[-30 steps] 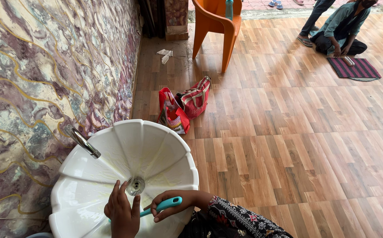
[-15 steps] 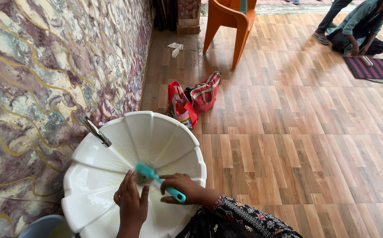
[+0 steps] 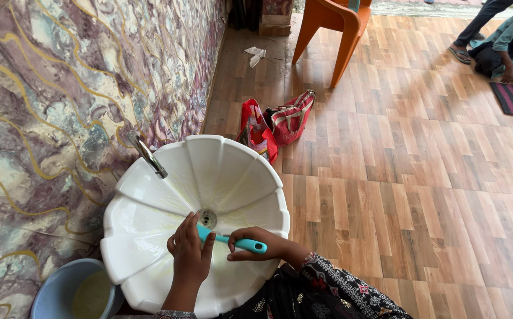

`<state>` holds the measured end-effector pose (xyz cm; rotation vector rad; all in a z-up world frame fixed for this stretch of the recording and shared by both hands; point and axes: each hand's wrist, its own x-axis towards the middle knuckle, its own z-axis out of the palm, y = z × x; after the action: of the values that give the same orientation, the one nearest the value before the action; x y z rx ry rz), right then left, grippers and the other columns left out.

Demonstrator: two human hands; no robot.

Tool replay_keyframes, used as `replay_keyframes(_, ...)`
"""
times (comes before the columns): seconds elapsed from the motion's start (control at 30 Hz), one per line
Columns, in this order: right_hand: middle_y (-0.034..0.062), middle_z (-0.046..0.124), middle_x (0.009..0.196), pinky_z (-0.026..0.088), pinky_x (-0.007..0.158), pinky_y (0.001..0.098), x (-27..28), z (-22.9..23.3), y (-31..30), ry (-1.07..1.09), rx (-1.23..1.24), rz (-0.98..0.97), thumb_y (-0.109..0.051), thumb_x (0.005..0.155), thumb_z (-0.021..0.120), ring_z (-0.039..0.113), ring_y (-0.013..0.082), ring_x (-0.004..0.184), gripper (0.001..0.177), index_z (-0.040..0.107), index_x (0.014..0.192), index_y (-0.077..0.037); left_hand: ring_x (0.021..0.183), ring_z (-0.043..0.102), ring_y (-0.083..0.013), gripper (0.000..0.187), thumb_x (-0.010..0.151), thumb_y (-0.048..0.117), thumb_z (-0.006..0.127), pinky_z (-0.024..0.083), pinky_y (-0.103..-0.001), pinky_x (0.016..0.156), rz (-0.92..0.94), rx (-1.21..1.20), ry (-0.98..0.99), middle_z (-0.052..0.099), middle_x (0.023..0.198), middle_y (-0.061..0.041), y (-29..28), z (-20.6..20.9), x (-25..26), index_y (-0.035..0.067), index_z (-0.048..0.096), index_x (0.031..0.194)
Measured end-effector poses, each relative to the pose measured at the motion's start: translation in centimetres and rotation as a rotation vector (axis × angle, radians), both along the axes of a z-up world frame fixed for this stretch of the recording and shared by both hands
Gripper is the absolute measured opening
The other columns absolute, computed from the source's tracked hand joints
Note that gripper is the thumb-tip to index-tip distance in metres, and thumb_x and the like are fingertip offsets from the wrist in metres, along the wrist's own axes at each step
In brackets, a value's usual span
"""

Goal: The person scrubs the interior of a white, flower-shaped pedestal sink using a teal scrub brush. They repeatedly apply a yellowish cleaning agent and scrub the basin's surface and drain area. The person occasionally rinses the brush under the running tap.

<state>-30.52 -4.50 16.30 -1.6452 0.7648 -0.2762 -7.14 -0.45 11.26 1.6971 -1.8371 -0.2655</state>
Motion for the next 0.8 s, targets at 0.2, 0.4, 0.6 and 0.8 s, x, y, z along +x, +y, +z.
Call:
replay_keyframes(0.2, 0.0252, 0.067, 0.130, 0.043, 0.092, 0.0505, 0.8, 0.4, 1.0, -0.039, -0.867, -0.160, -0.025, 0.081, 0.087, 0.063, 0.0408, 0.109, 0.023, 0.071, 0.091, -0.012, 0.144, 0.038, -0.0313, 0.068, 0.101, 0.056, 0.044, 0.018, -0.057, 0.112, 0.013, 0.018, -0.066, 0.045, 0.154, -0.017, -0.2, 0.1, 0.0, 0.009, 0.039, 0.150)
replay_keyframes(0.4, 0.0170, 0.076, 0.114, 0.056, 0.098, 0.0425, 0.3, 0.1, 0.3, 0.067, -0.179, -0.026, -0.040, 0.091, 0.078, 0.074, 0.0309, 0.106, 0.029, 0.067, 0.103, -0.016, 0.144, 0.040, -0.0303, 0.067, 0.102, 0.057, 0.043, 0.021, -0.058, 0.114, -0.002, 0.007, -0.060, 0.046, 0.153, -0.014, -0.1, 0.5, -0.2, 0.008, 0.040, 0.149)
replay_keyframes(0.6, 0.0248, 0.060, 0.139, 0.044, 0.099, 0.0536, 1.5, 1.2, 1.7, 0.190, -0.986, -0.221, -0.030, 0.073, 0.087, 0.060, 0.0447, 0.113, 0.031, 0.071, 0.096, -0.017, 0.143, 0.040, -0.0309, 0.069, 0.100, 0.058, 0.044, 0.020, -0.061, 0.111, -0.008, 0.039, -0.085, 0.047, 0.152, -0.013, 0.0, 0.9, -0.5, 0.009, 0.040, 0.149)
replay_keyframes(0.8, 0.0129, 0.063, 0.149, 0.049, 0.103, 0.0472, 0.6, 0.6, 0.5, -0.049, -0.136, 0.097, -0.037, 0.085, 0.081, 0.065, 0.0342, 0.128, 0.035, 0.061, 0.102, -0.015, 0.142, 0.041, -0.0310, 0.070, 0.100, 0.059, 0.043, 0.022, -0.063, 0.111, -0.002, 0.052, -0.061, 0.047, 0.152, -0.013, 0.2, 1.1, -0.6, 0.009, 0.040, 0.148)
